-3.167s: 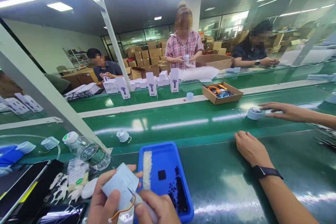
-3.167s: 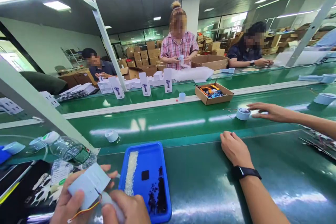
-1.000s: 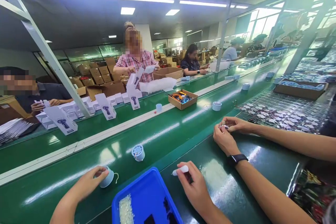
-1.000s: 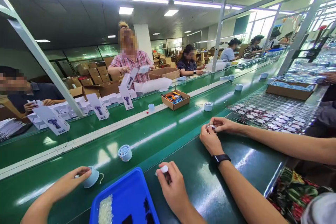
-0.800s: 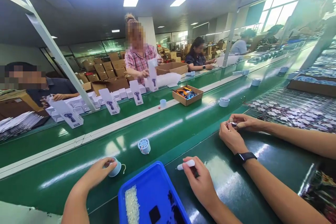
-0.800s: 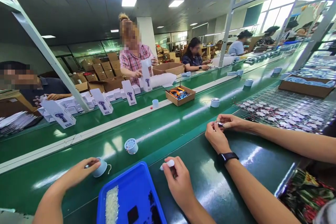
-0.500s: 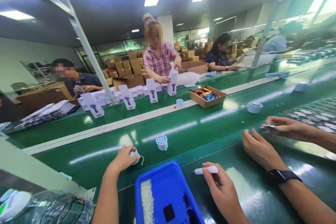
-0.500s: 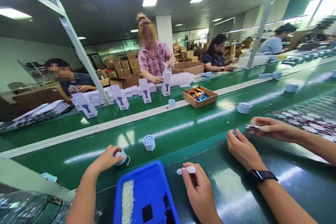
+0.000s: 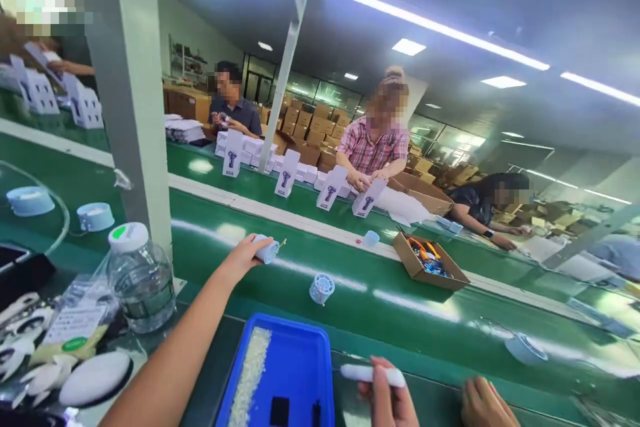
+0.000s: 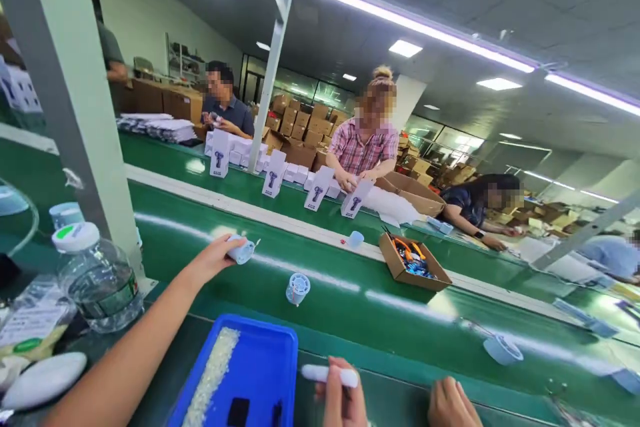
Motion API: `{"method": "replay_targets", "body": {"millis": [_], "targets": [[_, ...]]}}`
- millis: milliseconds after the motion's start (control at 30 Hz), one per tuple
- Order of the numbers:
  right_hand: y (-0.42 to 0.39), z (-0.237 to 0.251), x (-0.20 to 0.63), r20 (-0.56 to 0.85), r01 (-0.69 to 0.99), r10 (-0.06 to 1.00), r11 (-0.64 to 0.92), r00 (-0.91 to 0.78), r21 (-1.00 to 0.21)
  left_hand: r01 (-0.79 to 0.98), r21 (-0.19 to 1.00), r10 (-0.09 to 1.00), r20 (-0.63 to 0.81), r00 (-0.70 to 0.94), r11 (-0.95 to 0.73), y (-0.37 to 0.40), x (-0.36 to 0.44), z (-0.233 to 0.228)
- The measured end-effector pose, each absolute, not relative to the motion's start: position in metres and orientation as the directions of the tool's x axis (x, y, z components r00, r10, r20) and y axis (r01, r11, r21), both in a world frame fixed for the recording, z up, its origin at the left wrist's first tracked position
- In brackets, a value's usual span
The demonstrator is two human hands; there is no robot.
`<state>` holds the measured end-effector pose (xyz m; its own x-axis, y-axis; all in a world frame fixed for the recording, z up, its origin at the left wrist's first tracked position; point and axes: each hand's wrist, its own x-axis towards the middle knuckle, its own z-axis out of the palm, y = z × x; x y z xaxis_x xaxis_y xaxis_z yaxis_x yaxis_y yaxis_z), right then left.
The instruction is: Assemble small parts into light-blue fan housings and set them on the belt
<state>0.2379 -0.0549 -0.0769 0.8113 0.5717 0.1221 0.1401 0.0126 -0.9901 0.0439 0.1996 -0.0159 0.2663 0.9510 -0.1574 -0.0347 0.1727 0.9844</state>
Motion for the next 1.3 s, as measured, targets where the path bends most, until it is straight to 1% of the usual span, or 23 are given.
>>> {"method": "replay_targets", "body": {"millis": [67, 133, 233, 333, 500, 633, 767, 967, 1100, 1167, 1200, 1300], "targets": [[-0.044, -0.058, 0.226, 0.188, 0.225, 0.696, 0.04, 0.693, -0.974, -0.085, 0.971, 0.939, -0.191, 0.286, 0.223, 0.198, 0.044, -0.011], [-0.03, -0.046, 0.213, 0.196, 0.234, 0.803, 0.073, 0.563, -0.97, -0.099, 0.964, 0.926, -0.204, 0.317, 0.246, 0.196, 0.044, -0.006], [-0.018, -0.047, 0.198, 0.148, 0.181, 0.887, 0.075, 0.437, -0.981, -0.093, 0.963, 0.911, -0.202, 0.36, 0.251, 0.191, 0.043, 0.004], [-0.02, -0.056, 0.192, 0.136, 0.178, 0.929, 0.078, 0.343, -0.981, -0.092, 0.973, 0.901, -0.156, 0.405, 0.21, 0.182, 0.043, 0.017], [-0.031, -0.057, 0.191, 0.182, 0.207, 0.955, 0.134, 0.235, -0.969, -0.096, 0.988, 0.882, -0.062, 0.467, 0.12, 0.169, 0.044, 0.035], [-0.033, -0.06, 0.187, 0.165, 0.215, 0.979, 0.137, 0.118, -0.967, -0.017, 0.999, 0.873, -0.034, 0.486, 0.049, 0.164, 0.043, 0.043], [-0.035, -0.068, 0.185, 0.149, 0.276, 0.987, 0.129, 0.052, -0.952, 0.04, 0.999, 0.882, -0.009, 0.47, -0.011, 0.161, 0.04, 0.048], [-0.035, -0.065, 0.185, 0.152, 0.276, 0.986, 0.127, 0.07, -0.953, 0.098, 0.993, 0.901, 0.017, 0.433, -0.066, 0.16, 0.036, 0.05], [-0.034, -0.063, 0.183, 0.174, 0.326, 0.982, 0.143, 0.069, -0.934, 0.114, 0.99, 0.906, 0.024, 0.423, -0.08, 0.158, 0.035, 0.052], [-0.034, -0.063, 0.182, 0.219, 0.385, 0.974, 0.179, 0.063, -0.905, 0.12, 0.989, 0.905, 0.027, 0.425, -0.086, 0.157, 0.035, 0.054], [-0.034, -0.062, 0.182, 0.267, 0.43, 0.962, 0.216, 0.061, -0.876, 0.124, 0.988, 0.903, 0.027, 0.429, -0.088, 0.156, 0.035, 0.055], [-0.031, -0.058, 0.184, 0.42, 0.569, 0.907, 0.332, 0.026, -0.752, 0.144, 0.986, 0.902, 0.017, 0.432, -0.087, 0.154, 0.035, 0.057]]}}
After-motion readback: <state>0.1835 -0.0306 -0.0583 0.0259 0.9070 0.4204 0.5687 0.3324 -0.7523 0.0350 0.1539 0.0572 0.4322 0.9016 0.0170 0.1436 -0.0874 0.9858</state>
